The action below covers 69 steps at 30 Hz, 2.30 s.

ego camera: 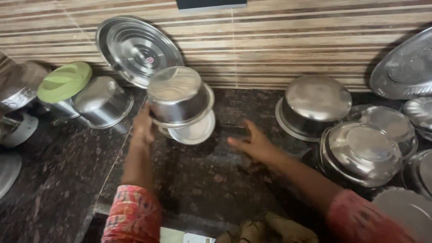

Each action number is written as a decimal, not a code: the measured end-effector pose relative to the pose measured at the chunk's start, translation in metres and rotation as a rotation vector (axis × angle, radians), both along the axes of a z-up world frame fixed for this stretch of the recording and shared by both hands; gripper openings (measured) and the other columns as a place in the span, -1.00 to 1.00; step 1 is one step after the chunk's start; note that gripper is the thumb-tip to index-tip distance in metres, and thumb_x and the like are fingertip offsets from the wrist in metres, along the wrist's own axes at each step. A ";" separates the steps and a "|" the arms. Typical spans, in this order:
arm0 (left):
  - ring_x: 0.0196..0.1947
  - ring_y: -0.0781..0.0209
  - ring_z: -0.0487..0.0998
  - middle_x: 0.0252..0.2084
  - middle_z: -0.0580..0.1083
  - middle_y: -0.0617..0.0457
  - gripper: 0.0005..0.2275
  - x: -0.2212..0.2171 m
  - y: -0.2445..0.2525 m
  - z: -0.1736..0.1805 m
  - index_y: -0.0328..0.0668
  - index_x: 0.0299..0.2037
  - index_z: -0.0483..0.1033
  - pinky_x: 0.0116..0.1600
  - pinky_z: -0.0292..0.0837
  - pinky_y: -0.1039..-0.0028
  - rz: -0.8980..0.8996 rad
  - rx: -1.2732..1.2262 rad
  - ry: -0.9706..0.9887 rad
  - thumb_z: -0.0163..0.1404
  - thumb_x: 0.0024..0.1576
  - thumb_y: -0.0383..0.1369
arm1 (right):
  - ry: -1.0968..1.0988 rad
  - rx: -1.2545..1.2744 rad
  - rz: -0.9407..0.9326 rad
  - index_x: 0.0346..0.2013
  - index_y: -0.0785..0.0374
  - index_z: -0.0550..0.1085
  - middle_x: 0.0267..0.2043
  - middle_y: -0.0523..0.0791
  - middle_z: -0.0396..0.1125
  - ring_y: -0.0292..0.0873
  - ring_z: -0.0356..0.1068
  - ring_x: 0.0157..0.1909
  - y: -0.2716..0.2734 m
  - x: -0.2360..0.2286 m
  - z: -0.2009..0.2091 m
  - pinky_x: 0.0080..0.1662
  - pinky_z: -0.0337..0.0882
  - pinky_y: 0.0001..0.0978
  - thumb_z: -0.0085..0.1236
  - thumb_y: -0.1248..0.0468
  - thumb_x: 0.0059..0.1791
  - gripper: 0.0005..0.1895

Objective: The person stacks various stainless steel bowls, plates, and containers on a kitchen countertop. They handle the items one at a time, arranging them into neat piles. The person also handles a white ceramic bowl and places it among the metal items.

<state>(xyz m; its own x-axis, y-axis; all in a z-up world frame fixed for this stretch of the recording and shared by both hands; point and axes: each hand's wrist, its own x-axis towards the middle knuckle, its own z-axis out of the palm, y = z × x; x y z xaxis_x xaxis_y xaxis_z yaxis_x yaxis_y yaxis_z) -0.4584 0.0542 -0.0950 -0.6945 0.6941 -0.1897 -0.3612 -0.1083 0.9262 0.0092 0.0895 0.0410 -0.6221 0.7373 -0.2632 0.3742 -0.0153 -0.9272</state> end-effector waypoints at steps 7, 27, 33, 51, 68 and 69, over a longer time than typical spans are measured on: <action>-0.20 0.11 0.49 -0.08 0.51 -0.04 -0.60 0.106 -0.027 0.038 -0.33 0.04 0.51 -0.09 0.45 0.27 0.007 -0.029 -0.063 -0.10 0.35 -0.07 | 0.281 -0.212 0.027 0.44 0.24 0.06 0.35 0.19 0.26 0.10 0.37 0.26 0.011 -0.061 -0.042 0.02 0.54 -0.11 0.42 -0.08 -0.28 0.15; 0.17 0.02 0.47 0.21 0.44 -0.09 -0.66 0.289 -0.119 0.115 -0.27 0.23 0.39 0.20 0.43 0.24 -0.100 -0.076 -0.240 -0.31 0.35 -0.35 | 0.275 -0.236 -0.358 0.39 0.28 0.26 0.18 0.07 0.43 0.00 0.43 0.16 -0.094 0.232 0.074 0.14 0.42 -0.13 0.42 0.21 -0.31 -0.01; 0.29 -0.16 0.40 0.31 0.35 -0.35 -0.78 0.353 -0.147 0.108 -0.24 -0.06 0.52 0.29 0.29 0.31 -0.466 0.400 1.358 0.12 0.08 -0.50 | 0.359 -0.312 -0.757 0.34 0.33 0.30 0.07 0.08 0.47 0.07 0.51 0.02 -0.101 0.327 0.067 0.01 0.54 0.03 0.26 0.04 -0.19 -0.14; 0.19 -0.02 0.44 0.25 0.42 -0.15 -0.65 0.438 -0.093 0.067 -0.31 0.28 0.38 0.28 0.32 0.14 -0.455 0.363 -0.728 0.00 0.32 -0.36 | 0.429 -0.120 -1.031 0.24 0.50 0.27 0.11 0.08 0.40 -0.03 0.47 0.02 -0.095 0.497 0.049 -0.08 0.58 -0.13 0.28 0.08 -0.12 -0.22; 0.26 0.08 0.40 0.27 0.38 -0.13 -0.50 0.524 -0.108 0.156 -0.39 0.28 0.32 0.33 0.24 0.35 -0.609 0.235 0.591 0.06 0.12 -0.39 | 0.474 -0.346 -0.758 0.25 0.42 0.33 -0.02 0.01 0.49 -0.06 0.50 -0.02 -0.063 0.562 -0.051 -0.02 0.52 -0.14 0.34 0.19 -0.21 -0.21; 0.29 0.09 0.35 0.31 0.32 -0.11 -0.45 0.525 -0.108 0.154 -0.37 0.31 0.26 0.33 0.21 0.35 -0.621 0.265 0.535 0.06 0.08 -0.40 | 0.506 -0.356 -0.731 0.28 0.42 0.30 0.03 0.01 0.47 -0.06 0.49 0.02 -0.060 0.555 -0.051 0.00 0.52 -0.13 0.33 0.17 -0.18 -0.21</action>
<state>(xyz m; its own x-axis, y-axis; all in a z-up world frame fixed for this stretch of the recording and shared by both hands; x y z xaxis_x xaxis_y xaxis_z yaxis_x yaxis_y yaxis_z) 0.0668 -0.0536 0.0593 -0.1245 0.9528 0.2769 0.0508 -0.2725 0.9608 0.5642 0.0295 -0.0099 -0.1415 0.9168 -0.3734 -0.2830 -0.3989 -0.8722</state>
